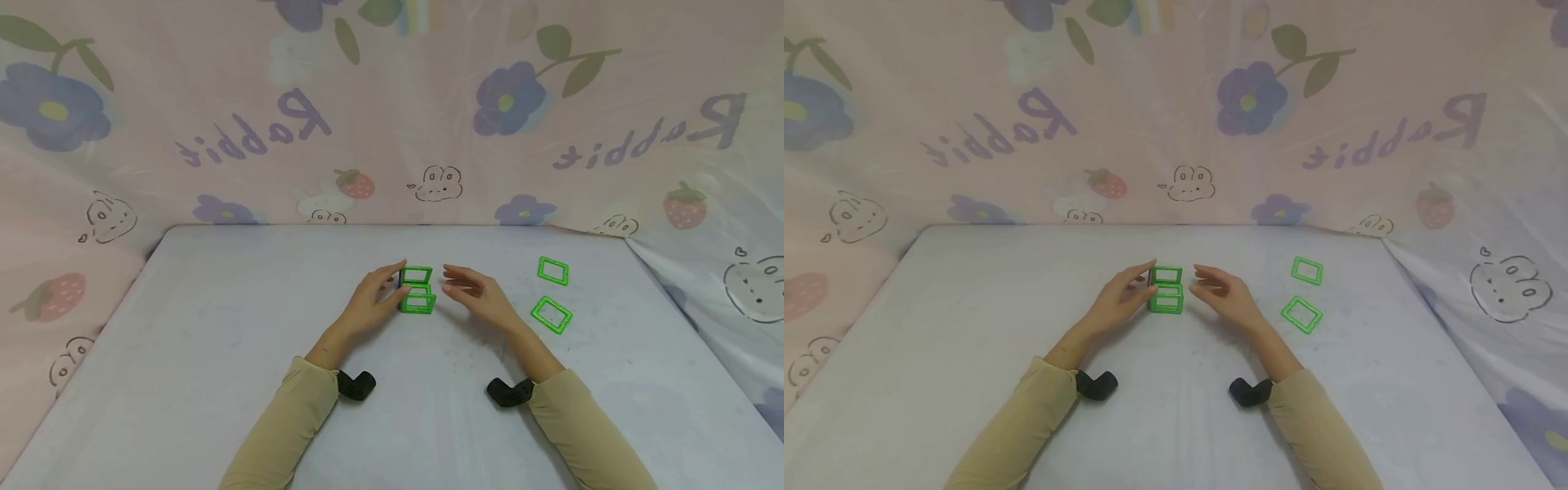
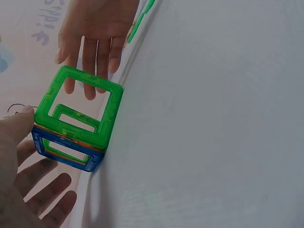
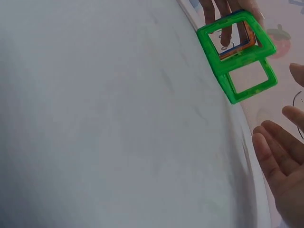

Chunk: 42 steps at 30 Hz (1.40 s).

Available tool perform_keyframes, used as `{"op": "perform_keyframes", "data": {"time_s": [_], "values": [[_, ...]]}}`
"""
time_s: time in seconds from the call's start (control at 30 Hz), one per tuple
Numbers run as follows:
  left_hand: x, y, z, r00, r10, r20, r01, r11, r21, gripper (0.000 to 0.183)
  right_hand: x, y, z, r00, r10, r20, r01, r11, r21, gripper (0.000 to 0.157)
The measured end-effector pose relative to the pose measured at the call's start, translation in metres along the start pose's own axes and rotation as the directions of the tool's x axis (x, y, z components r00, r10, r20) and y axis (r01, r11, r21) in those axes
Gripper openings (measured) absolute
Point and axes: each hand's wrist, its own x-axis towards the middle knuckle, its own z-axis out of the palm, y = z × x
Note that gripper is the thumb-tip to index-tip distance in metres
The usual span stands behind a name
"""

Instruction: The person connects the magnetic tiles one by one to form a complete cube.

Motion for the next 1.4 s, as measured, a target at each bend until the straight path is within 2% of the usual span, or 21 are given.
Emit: {"op": "perform_keyframes", "data": {"time_s": [0.4, 0.67, 1.0, 1.4], "values": [[-0.002, 0.002, -0.003, 1.000, -0.010, 0.029, 0.010, 1.000, -0.003, 0.050, -0.015, 0.008, -0.022, 0.998, 0.039, -0.055, -0.042, 0.998, -0.053, 0.050], [-0.002, 0.005, -0.002, 0.999, -0.021, 0.041, 0.020, 0.999, 0.046, 0.053, -0.025, 0.011, -0.036, 0.995, 0.060, -0.076, -0.065, 0.996, -0.064, 0.050], [-0.002, 0.007, -0.003, 0.997, -0.039, 0.061, 0.032, 0.994, 0.104, 0.055, -0.037, 0.012, -0.053, 0.978, 0.169, -0.124, -0.181, 0.979, -0.093, 0.055], [-0.001, 0.004, 0.000, 0.997, -0.032, 0.065, 0.023, 0.990, 0.136, 0.056, -0.045, 0.016, -0.066, 0.973, 0.152, -0.172, -0.178, 0.973, -0.145, 0.056]]}}
